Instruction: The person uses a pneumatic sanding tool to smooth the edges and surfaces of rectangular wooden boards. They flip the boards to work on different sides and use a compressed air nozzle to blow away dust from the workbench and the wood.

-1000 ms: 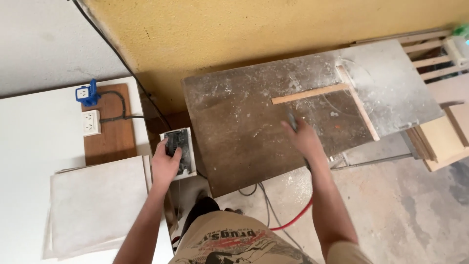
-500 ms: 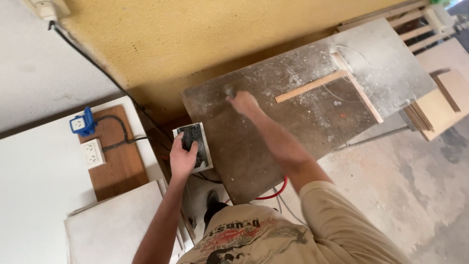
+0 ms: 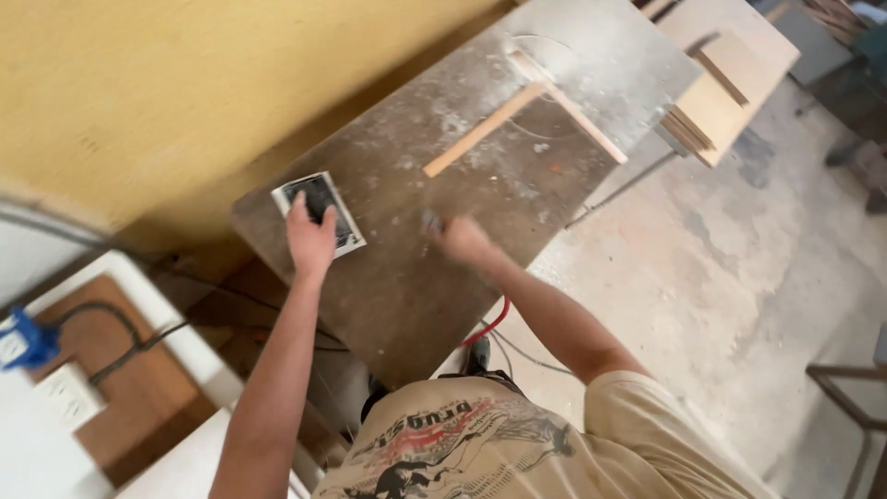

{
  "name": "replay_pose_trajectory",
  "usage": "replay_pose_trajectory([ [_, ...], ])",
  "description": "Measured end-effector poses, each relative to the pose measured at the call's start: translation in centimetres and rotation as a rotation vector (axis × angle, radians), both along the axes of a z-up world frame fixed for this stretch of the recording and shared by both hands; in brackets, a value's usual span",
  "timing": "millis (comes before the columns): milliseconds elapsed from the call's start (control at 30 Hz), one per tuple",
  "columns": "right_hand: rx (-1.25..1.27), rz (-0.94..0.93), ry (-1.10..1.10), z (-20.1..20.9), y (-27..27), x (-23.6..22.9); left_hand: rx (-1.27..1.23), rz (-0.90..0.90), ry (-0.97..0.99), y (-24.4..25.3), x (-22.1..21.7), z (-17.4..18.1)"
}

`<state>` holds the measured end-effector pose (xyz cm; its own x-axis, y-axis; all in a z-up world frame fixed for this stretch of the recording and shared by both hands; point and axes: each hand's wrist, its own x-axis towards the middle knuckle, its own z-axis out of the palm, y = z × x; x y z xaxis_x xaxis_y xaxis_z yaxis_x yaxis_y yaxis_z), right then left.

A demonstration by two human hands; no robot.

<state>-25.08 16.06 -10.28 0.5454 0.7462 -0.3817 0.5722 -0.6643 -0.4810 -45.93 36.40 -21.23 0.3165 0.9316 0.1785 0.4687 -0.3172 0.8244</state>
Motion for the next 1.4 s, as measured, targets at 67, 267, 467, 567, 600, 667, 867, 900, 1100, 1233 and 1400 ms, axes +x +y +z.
replay_pose_trajectory([
  [67, -0.041, 0.072, -0.007, 0.7, -3.0, 0.5, -0.010, 0.012, 0.022, 0.1, 1.5, -0.8],
  [267, -0.017, -0.188, -0.168, -6.2, -8.7, 20.2, -0.067, 0.064, 0.020, -3.4, 5.0, -0.6],
  [467, 0.002, 0.106, -0.030, -0.2, -4.9, 15.0, 0.187, 0.180, 0.007, -7.0, 9.9, -3.4],
  [567, 0.058, 0.237, -0.090, -0.2, -0.1, 18.2, 0.499, 0.263, 0.075, -8.4, 11.5, -4.5],
  [600, 0.046, 0.246, -0.110, -0.4, 1.0, 19.0, 0.598, 0.329, 0.179, -9.2, 11.2, -5.4],
  [667, 0.073, 0.128, -0.089, -2.0, 2.1, 23.0, 0.618, 0.317, 0.173, -9.9, 11.5, -4.7],
  [867, 0.112, 0.105, -0.154, -2.2, 5.1, 26.0, 0.679, 0.318, 0.185, -9.3, 12.0, -5.0],
  [900, 0.103, 0.250, -0.108, -0.6, 5.2, 23.5, 0.721, 0.300, 0.187, -9.3, 11.9, -5.0],
  [1100, 0.116, -0.055, -0.226, -6.9, 9.5, 33.8, 0.738, 0.292, 0.232, -9.4, 11.9, -5.4],
  [1233, 0.056, 0.056, -0.181, -10.5, 12.1, 35.9, 0.670, 0.277, 0.198, -8.8, 12.5, -5.3],
  [1400, 0.121, 0.006, -0.291, -8.9, 9.9, 37.1, 0.691, 0.259, 0.239, -9.5, 11.8, -5.0],
])
